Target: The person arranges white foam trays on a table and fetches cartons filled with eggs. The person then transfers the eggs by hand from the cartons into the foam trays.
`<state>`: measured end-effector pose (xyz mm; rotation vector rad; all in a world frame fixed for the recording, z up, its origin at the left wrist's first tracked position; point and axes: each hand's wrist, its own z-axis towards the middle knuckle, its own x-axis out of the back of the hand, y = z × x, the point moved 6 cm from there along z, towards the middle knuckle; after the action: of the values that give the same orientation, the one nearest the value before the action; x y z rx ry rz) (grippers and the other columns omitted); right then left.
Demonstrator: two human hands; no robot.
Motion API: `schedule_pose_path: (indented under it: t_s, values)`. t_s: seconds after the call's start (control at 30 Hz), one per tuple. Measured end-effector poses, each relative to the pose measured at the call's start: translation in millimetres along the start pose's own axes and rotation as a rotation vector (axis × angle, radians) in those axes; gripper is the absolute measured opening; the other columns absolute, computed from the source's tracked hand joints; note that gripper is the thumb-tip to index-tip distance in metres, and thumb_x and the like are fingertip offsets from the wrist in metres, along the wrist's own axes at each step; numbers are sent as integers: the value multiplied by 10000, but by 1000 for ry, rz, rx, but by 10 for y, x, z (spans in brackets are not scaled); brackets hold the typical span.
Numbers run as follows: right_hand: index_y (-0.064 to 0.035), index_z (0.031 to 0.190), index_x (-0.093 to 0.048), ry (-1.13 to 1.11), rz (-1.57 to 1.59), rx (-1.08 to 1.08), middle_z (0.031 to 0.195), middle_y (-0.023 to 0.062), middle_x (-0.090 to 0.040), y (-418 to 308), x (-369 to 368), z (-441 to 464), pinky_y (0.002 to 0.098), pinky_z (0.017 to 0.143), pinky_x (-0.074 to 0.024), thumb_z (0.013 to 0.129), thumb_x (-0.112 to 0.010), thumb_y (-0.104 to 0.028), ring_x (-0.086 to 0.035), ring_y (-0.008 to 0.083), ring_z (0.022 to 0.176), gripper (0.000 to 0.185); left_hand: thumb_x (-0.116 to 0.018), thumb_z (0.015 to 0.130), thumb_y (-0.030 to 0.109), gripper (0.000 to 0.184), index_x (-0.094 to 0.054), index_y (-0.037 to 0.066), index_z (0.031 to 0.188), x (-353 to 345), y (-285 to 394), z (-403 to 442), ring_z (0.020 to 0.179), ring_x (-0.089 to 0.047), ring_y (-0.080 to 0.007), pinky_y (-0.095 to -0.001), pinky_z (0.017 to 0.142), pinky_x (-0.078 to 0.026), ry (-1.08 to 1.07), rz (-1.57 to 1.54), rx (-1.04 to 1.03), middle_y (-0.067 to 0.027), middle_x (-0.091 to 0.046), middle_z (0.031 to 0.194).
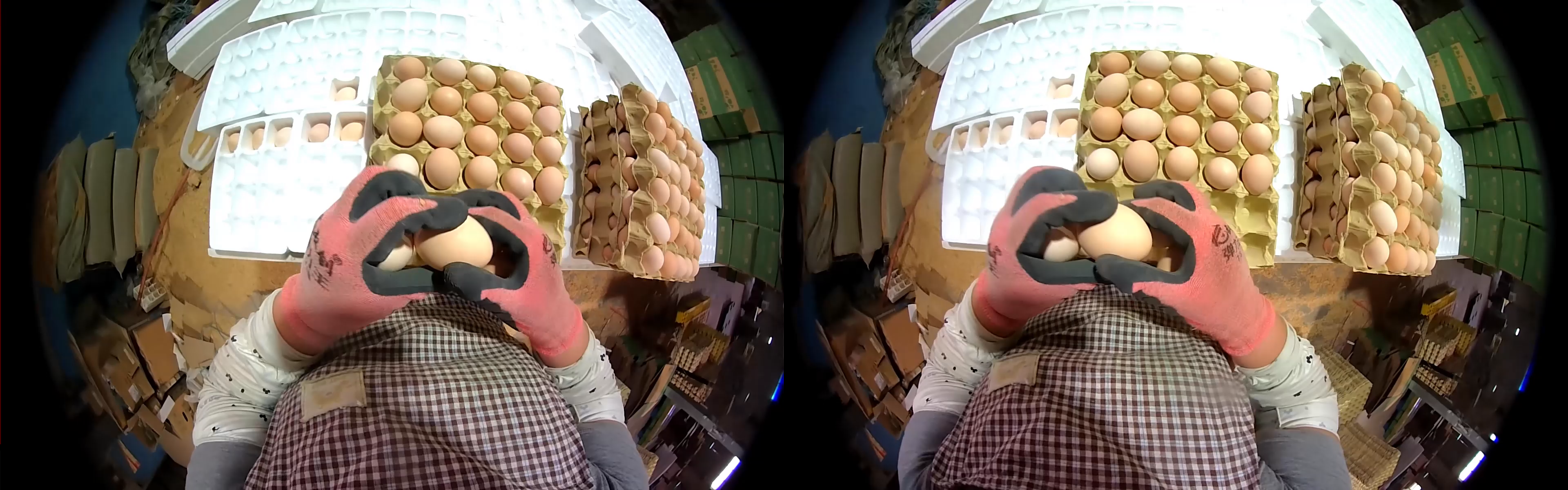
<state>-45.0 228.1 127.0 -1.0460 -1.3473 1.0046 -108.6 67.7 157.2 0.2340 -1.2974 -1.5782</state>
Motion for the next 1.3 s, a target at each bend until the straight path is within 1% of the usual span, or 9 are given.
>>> schedule_pose_path:
  t_s: [0.23,0.4,0.6,0.73,0.83,0.9,0.97,1.17,1.3]
  values:
    - [-80,1176,-645,-33,-147,-86,1172,145,-576,109,18,-107,366,923,-505,628,-879,-242,-610,300,1043,617,-870,598,184,523,-662,86,1067,-85,-301,-117,846,-640,-301,-382,746,-529,-136,-29,106,-115,-626,978]
    - [-192,1233,-628,212,-1246,-214,1262,112,-536,228,888,-3,395,864,-529,602,-892,-255,-585,312,1072,687,-831,633,221,587,-629,91,1168,-69,-634,-90,828,-635,-308,-386,737,-518,-251,181,240,-121,-617,987]
    - [-174,1184,-621,215,-1294,-80,1251,111,-517,378,1005,58,409,874,-514,532,-886,-100,-551,321,1089,707,-798,674,223,548,-606,92,1170,-42,-890,245,901,-618,-292,-382,767,-501,-342,602,103,-104,-597,1047]
    - [-45,1102,-596,456,-535,58,1169,79,-568,298,1250,2,329,854,-505,553,-906,-73,-596,233,1051,631,-800,694,220,489,-587,85,1114,-51,-866,297,924,-621,-313,-389,790,-504,-424,626,88,-104,-600,1119]
    - [-16,1254,-559,398,632,-228,1157,128,-647,646,1016,-230,280,746,-533,903,-652,-503,-645,215,921,607,-752,783,295,521,-569,85,1223,-82,-832,320,947,-625,-325,-393,797,-515,-424,460,197,-134,-590,1110]
    - [-33,1400,-447,-19,1309,-272,1264,267,-582,646,666,-110,407,628,-549,905,-365,-755,-662,335,865,880,-758,777,278,548,-560,87,1251,-78,-813,297,971,-618,-350,-403,830,-512,-442,413,250,-154,-560,1145]
    - [-56,1455,-384,25,1658,-330,1325,307,-532,543,432,-134,435,614,-542,905,-369,-752,-657,358,835,888,-800,733,208,617,-536,67,1273,-71,-816,289,999,-614,-351,-414,843,-514,-417,398,257,-154,-530,1176]
    - [-60,1396,-454,-100,1734,-254,1333,236,-552,475,352,-151,352,683,-559,929,-385,-711,-648,292,896,804,-813,673,43,608,-556,40,1224,73,-966,230,884,-645,-205,-289,815,-528,-212,85,347,-96,-645,1015]
    - [-60,1403,-445,-74,1680,-296,1346,226,-545,487,357,-66,345,672,-556,933,-378,-705,-646,283,921,801,-733,740,88,433,-665,130,1165,-122,-669,558,914,-687,-269,-344,769,-559,-270,632,16,-127,-563,1268]
